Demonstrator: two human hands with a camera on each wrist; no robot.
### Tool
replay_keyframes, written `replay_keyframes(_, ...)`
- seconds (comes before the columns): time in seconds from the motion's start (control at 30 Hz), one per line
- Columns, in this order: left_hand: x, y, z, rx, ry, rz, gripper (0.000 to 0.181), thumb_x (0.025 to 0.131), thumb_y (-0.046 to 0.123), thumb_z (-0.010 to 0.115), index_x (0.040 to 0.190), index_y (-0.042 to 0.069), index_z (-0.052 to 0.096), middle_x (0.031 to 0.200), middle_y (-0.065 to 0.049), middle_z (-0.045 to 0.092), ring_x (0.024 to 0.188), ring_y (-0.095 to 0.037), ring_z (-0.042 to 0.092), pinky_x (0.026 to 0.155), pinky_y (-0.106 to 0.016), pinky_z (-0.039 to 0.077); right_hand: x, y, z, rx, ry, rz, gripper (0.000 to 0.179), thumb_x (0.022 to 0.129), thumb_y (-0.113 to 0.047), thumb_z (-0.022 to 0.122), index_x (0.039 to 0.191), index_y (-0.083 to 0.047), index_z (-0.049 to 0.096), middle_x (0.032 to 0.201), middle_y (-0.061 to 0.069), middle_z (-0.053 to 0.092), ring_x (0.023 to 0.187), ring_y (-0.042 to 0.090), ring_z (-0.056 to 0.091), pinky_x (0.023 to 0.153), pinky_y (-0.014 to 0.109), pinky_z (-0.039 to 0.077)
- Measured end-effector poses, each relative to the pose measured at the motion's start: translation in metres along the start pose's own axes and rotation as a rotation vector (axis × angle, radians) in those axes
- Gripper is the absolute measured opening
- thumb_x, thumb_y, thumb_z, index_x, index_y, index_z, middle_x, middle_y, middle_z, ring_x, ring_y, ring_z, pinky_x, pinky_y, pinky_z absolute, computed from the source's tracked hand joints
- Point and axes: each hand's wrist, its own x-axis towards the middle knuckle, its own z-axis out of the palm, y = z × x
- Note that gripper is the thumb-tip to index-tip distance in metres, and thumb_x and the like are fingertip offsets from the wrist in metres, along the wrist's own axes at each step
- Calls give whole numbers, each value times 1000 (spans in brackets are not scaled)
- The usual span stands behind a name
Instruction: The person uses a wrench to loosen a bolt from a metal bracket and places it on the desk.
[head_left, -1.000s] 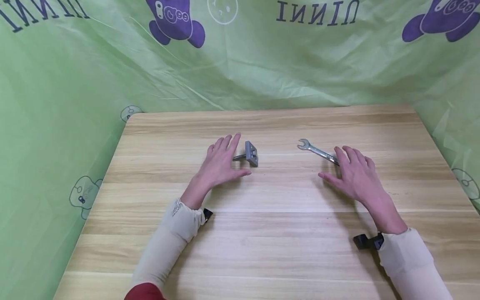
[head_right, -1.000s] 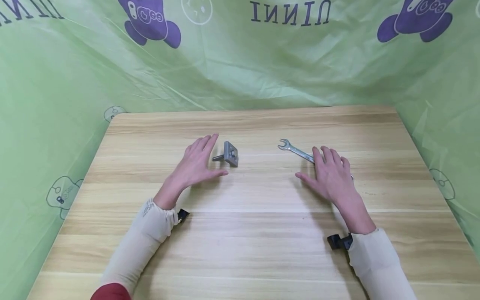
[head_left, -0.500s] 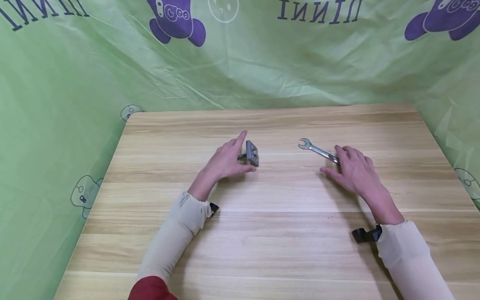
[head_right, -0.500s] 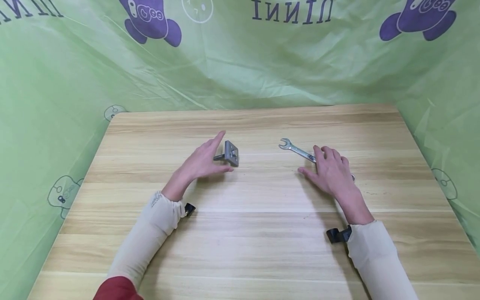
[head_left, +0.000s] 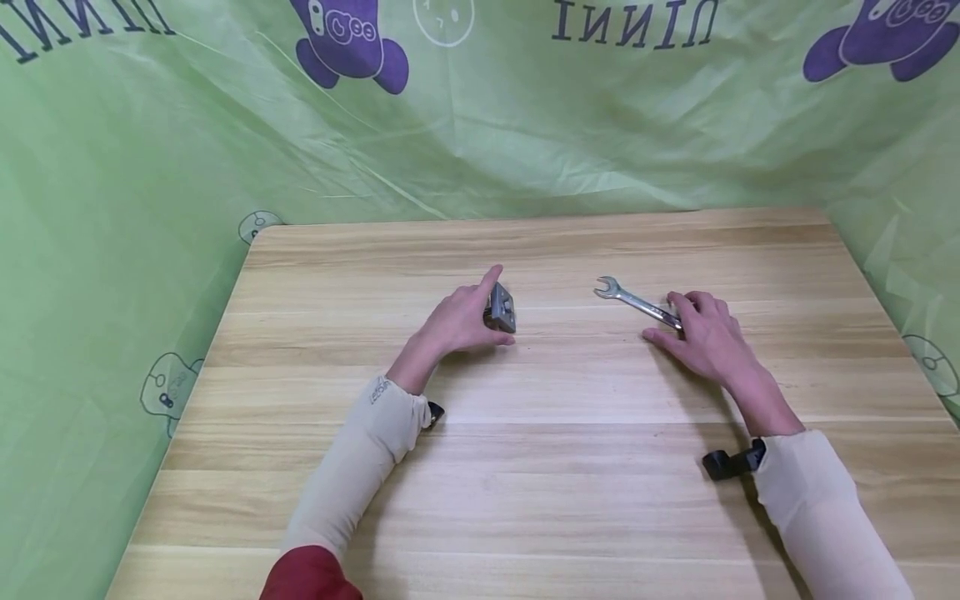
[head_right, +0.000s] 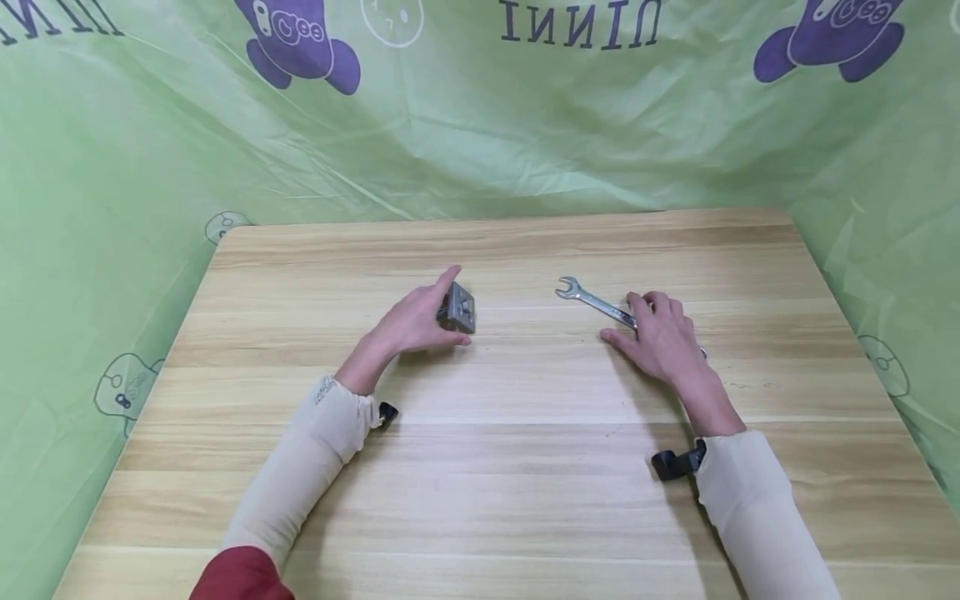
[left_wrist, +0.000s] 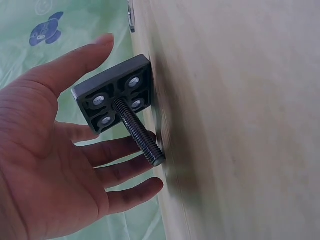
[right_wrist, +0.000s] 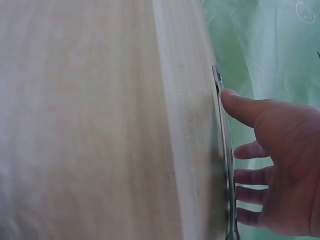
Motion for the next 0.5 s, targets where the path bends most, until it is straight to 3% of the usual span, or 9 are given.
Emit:
replay_keyframes(0.17,3,1,2,24,5,-6,116,67,48,84,155,22,12,131,-18,57,116,-35,56,93,-48,51,1,2,3,22,14,15,70,92,-49,58,138,2,44,137,35,36,120,54,33,91,66,31)
replay_keyframes(0.5,8,3,4,59,15,-19,114,68,47,84,154,21,15,143,-18,48,125,-37,49,100,-50,46,7,14,11,136,115,48,58,89,-40,67,131,-3,54,131,33,40,117,50,32,91,62,25)
